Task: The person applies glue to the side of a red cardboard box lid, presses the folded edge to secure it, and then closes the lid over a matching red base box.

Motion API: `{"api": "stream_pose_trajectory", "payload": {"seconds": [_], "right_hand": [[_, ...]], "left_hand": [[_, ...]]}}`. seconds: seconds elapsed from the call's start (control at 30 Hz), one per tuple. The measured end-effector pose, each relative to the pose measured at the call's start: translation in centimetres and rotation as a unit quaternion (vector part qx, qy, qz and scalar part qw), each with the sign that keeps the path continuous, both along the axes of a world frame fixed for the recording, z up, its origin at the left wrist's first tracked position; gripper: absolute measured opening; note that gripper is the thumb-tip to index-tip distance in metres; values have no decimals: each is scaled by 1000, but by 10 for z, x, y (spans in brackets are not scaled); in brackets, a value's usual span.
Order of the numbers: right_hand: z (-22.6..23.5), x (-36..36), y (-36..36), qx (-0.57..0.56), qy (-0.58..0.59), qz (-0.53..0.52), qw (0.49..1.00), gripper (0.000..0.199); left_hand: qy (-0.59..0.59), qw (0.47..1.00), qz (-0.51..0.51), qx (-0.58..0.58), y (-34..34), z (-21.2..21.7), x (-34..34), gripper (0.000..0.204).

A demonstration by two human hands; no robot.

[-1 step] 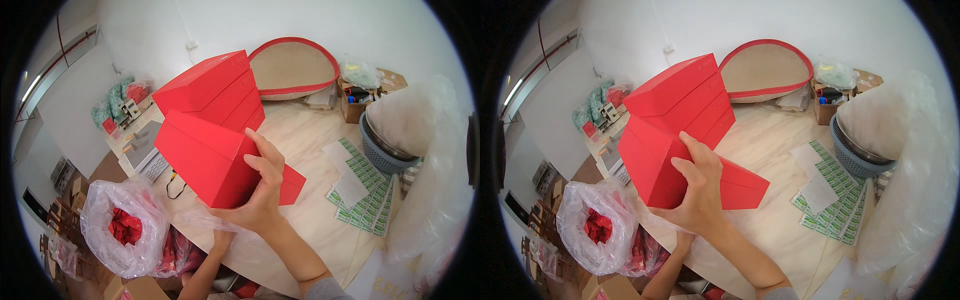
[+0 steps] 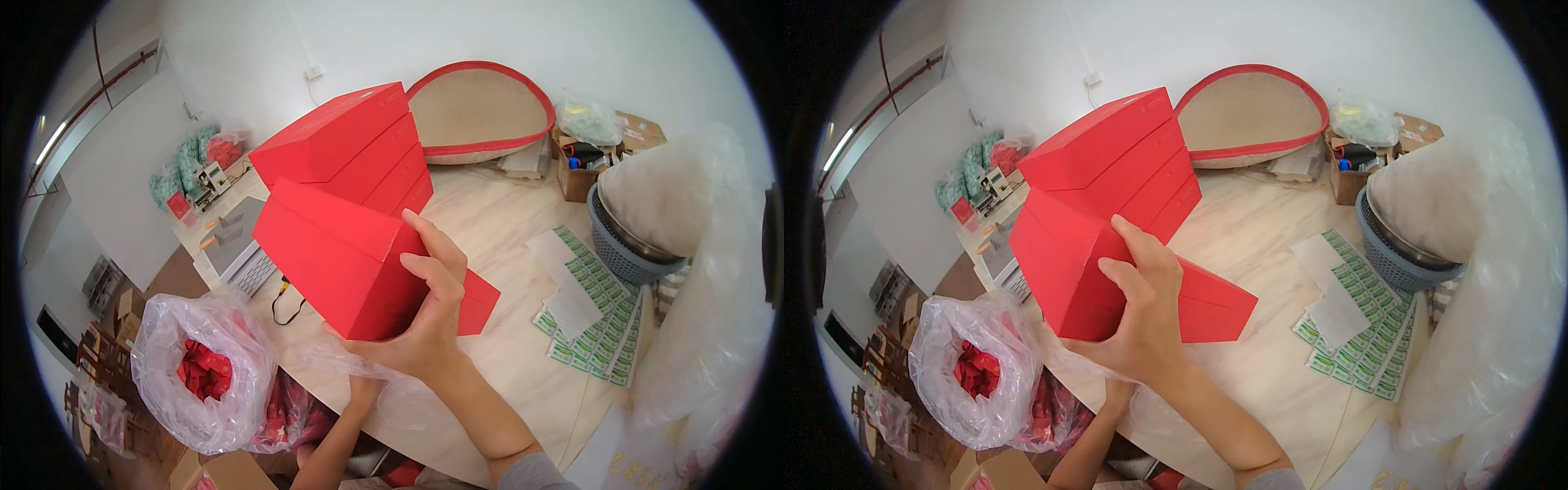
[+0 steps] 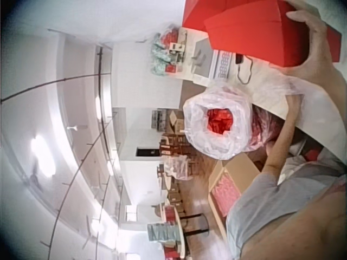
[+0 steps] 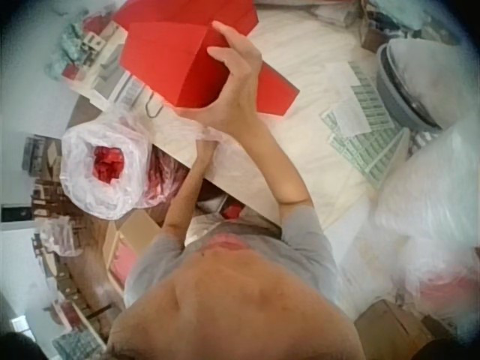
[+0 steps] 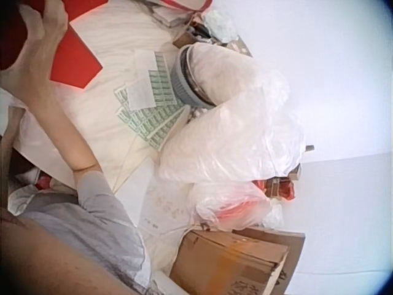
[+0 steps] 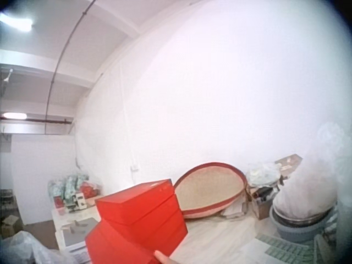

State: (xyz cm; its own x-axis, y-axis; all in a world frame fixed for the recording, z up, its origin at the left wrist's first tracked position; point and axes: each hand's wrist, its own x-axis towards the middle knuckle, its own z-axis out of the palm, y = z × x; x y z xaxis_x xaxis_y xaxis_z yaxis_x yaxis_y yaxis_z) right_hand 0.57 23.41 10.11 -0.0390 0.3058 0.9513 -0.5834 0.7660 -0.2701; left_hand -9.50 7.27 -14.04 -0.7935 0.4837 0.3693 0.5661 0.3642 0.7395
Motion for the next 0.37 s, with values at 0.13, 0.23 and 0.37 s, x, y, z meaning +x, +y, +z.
{"api": "stream_pose_trajectory", "payload": {"seconds": [0.13, 0.23, 0.37], "right_hand": [[-5, -5, -2, 2, 31, 52, 998, 84], [-6, -2, 17, 15, 46, 80, 996, 86], [-10, 3, 35, 18, 45, 121, 991, 88]], "left_hand": [[-50, 997, 8, -54, -31, -57, -23, 27], [-51, 997, -17, 56, -10, -19, -5, 21], [-35, 999, 27, -3, -5, -10, -7, 25]]}}
